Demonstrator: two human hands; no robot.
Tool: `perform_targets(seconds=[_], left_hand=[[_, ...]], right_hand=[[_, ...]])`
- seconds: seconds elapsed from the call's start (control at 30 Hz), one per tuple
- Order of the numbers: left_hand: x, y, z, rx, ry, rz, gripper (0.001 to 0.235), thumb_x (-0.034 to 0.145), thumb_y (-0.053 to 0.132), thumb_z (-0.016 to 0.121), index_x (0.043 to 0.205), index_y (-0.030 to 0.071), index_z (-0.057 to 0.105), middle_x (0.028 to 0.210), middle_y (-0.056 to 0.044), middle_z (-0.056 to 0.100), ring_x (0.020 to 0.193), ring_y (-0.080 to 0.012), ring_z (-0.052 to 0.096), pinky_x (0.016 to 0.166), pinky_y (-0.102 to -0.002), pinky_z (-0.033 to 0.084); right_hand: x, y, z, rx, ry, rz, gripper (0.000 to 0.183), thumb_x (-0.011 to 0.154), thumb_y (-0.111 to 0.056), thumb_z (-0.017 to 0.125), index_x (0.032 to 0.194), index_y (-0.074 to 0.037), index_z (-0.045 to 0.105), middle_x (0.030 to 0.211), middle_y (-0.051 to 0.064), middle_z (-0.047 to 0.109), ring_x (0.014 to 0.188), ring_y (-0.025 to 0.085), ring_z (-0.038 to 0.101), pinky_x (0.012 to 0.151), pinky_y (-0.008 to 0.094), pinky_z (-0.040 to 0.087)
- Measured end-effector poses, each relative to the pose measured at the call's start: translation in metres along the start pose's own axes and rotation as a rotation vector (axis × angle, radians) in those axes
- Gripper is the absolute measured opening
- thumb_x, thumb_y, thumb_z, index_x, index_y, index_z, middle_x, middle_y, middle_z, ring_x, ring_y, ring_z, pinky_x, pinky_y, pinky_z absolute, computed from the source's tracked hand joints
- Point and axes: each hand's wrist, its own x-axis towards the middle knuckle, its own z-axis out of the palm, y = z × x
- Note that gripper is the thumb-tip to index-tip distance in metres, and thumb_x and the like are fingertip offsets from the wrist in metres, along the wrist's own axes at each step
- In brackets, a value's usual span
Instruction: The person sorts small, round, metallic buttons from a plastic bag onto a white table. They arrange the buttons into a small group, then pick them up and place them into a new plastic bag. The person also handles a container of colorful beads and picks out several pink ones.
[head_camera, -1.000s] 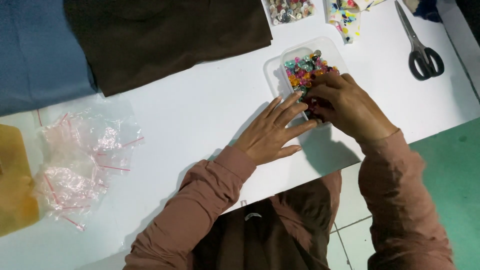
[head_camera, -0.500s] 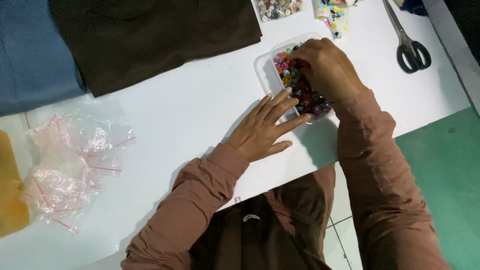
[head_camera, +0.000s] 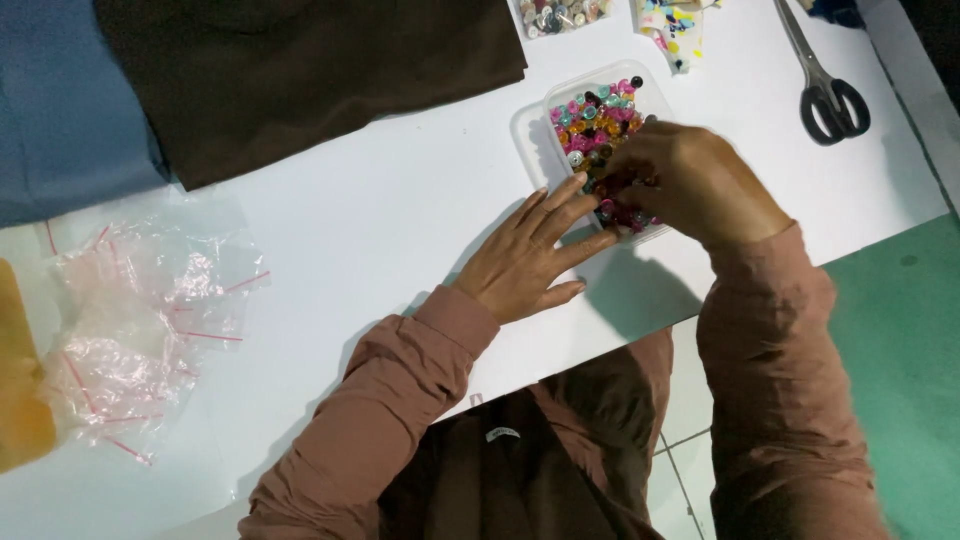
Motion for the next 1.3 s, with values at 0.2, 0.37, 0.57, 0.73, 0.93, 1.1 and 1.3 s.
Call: perform_targets(seconds=[0.2,0.37,0.57,0.73,0.93,1.1,1.3], left_hand=[[-0.001,-0.003,0.003,0.071,0.002,0.021,0.094,0.093,0.041,0.092,0.162,0.031,0.029,0.166,-0.010,0.033,0.160,-0.0321,0.019,0.124,-0.050,0.045],[0.001,-0.001,-0.003,0.062,0.023,0.037,0.081,0.091,0.040,0.090,0.153,0.026,0.040,0.160,-0.013,0.036,0.157,-0.0333,0.022,0.119,-0.049,0.047],[0.001,-0.001,0.001,0.113,0.010,0.037,0.089,0.092,0.042,0.092,0.158,0.030,0.034,0.161,-0.012,0.036,0.158,-0.0332,0.024,0.122,-0.047,0.046],[0.000,-0.001,0.001,0.110,0.007,0.030,0.090,0.093,0.040,0.091,0.160,0.030,0.032,0.163,-0.012,0.034,0.159,-0.0327,0.023,0.123,-0.048,0.045],[0.001,-0.001,-0.001,0.092,0.026,0.033,0.089,0.092,0.039,0.092,0.159,0.029,0.034,0.161,-0.012,0.038,0.158,-0.0334,0.024,0.122,-0.048,0.046],[0.002,0.000,-0.002,0.082,0.027,0.037,0.086,0.089,0.040,0.094,0.155,0.028,0.040,0.159,-0.013,0.037,0.156,-0.0336,0.026,0.120,-0.048,0.048],[0.020,-0.021,0.027,0.086,0.256,-0.178,0.041,0.106,0.045,0.055,0.144,0.033,0.054,0.140,0.003,0.048,0.136,-0.0216,0.054,0.104,-0.041,0.052]], right_hand=[[0.017,0.022,0.021,-0.067,0.181,-0.132,0.034,0.086,0.019,0.069,0.115,0.003,0.075,0.116,0.021,0.074,0.095,0.040,0.073,0.079,0.047,0.064],[0.003,0.006,0.006,0.013,0.181,-0.035,0.020,0.092,0.007,0.076,0.110,-0.001,0.077,0.107,0.016,0.073,0.083,0.029,0.071,0.073,0.041,0.060],[-0.001,0.019,0.038,-0.239,0.151,-0.021,0.032,0.084,0.003,0.080,0.115,-0.004,0.078,0.110,0.015,0.077,0.085,0.033,0.073,0.065,0.043,0.065],[-0.004,0.028,0.033,-0.117,0.060,0.006,0.030,0.088,0.002,0.073,0.117,-0.006,0.078,0.110,0.013,0.074,0.085,0.035,0.072,0.066,0.047,0.059],[-0.010,0.017,0.023,-0.024,0.145,0.002,0.018,0.094,-0.001,0.074,0.111,-0.005,0.078,0.107,0.014,0.074,0.088,0.032,0.069,0.072,0.044,0.057],[-0.006,0.017,0.037,-0.071,0.071,-0.044,0.023,0.088,0.004,0.072,0.110,0.000,0.076,0.101,0.016,0.072,0.091,0.034,0.068,0.071,0.046,0.058],[-0.009,0.020,0.029,0.057,0.130,0.046,0.020,0.088,-0.001,0.077,0.108,0.003,0.075,0.095,0.028,0.070,0.095,0.055,0.069,0.068,0.059,0.057]])
